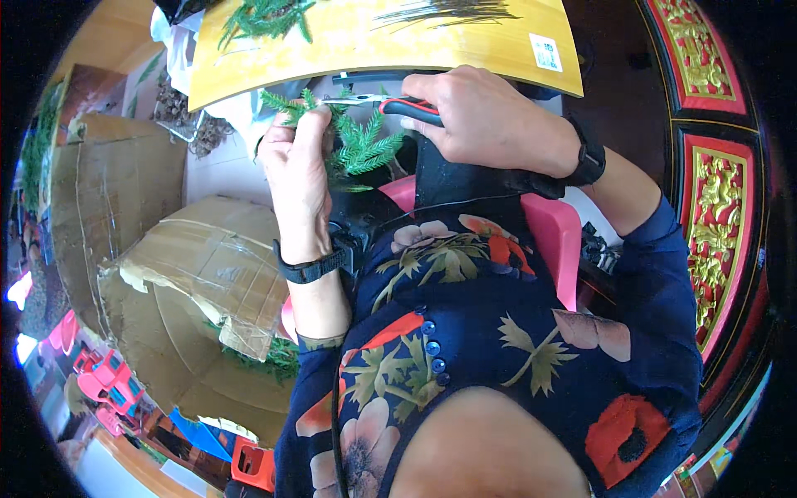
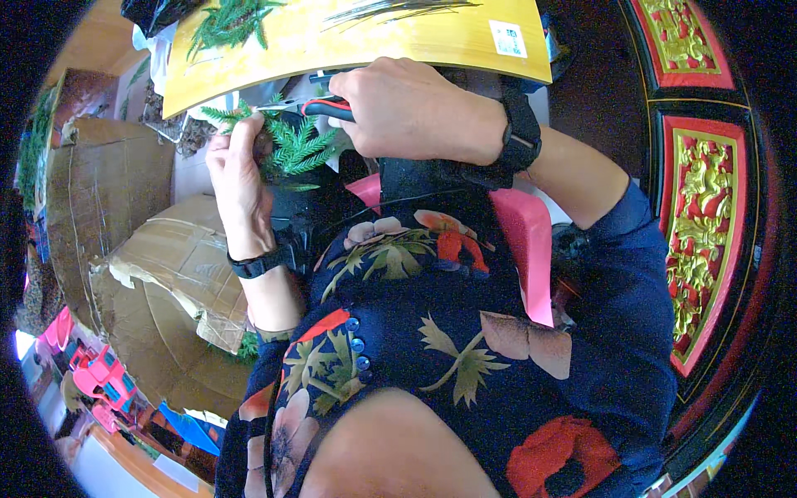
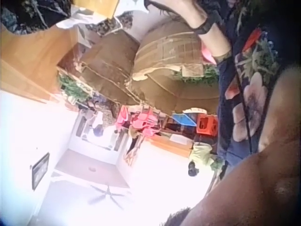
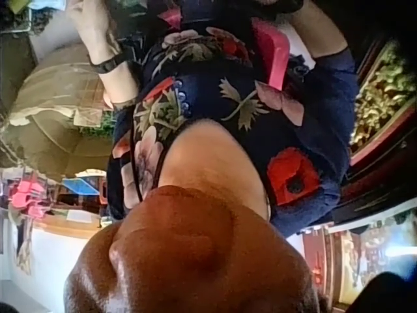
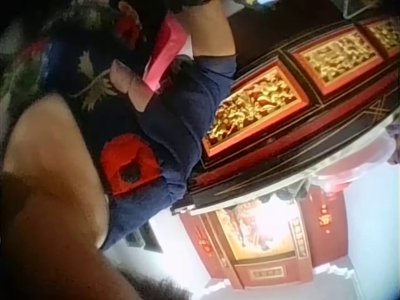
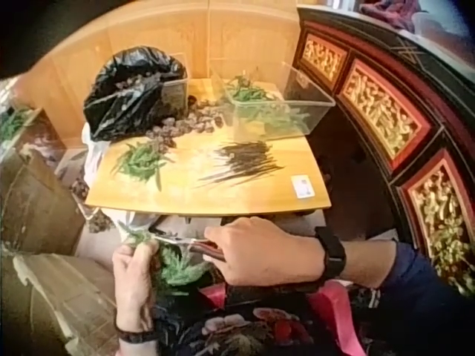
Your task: Assembling decorative artificial plants by attaching green sprigs to a base using wire and pliers.
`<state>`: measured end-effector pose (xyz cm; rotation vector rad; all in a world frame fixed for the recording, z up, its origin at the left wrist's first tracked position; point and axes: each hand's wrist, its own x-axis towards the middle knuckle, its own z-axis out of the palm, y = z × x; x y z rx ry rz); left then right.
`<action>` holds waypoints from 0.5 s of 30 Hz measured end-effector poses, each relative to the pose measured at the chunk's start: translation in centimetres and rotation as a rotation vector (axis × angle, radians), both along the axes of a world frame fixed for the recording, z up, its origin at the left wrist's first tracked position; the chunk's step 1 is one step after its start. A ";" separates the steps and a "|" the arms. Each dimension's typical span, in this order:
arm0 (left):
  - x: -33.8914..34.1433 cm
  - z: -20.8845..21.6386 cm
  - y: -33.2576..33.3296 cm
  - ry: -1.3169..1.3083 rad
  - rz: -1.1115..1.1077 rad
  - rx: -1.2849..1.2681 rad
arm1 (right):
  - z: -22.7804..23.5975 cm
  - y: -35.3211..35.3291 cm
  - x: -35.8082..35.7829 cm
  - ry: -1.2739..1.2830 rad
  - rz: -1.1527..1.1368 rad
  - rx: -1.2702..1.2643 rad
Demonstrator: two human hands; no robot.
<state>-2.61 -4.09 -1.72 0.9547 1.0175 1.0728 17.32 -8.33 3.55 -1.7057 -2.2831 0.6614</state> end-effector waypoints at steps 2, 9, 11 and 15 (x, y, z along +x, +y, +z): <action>0.2 1.2 0.0 -0.022 0.000 -0.055 | -0.1 0.1 0.1 -0.012 0.002 -0.013; -0.7 0.8 0.4 -0.066 -0.115 -0.023 | 0.0 0.3 0.6 0.035 -0.031 -0.016; -0.6 0.8 0.2 -0.097 -0.108 -0.018 | -0.2 0.3 0.6 0.042 -0.034 -0.008; -0.6 0.7 0.1 -0.151 -0.078 -0.044 | -0.5 0.5 0.6 0.106 -0.065 -0.020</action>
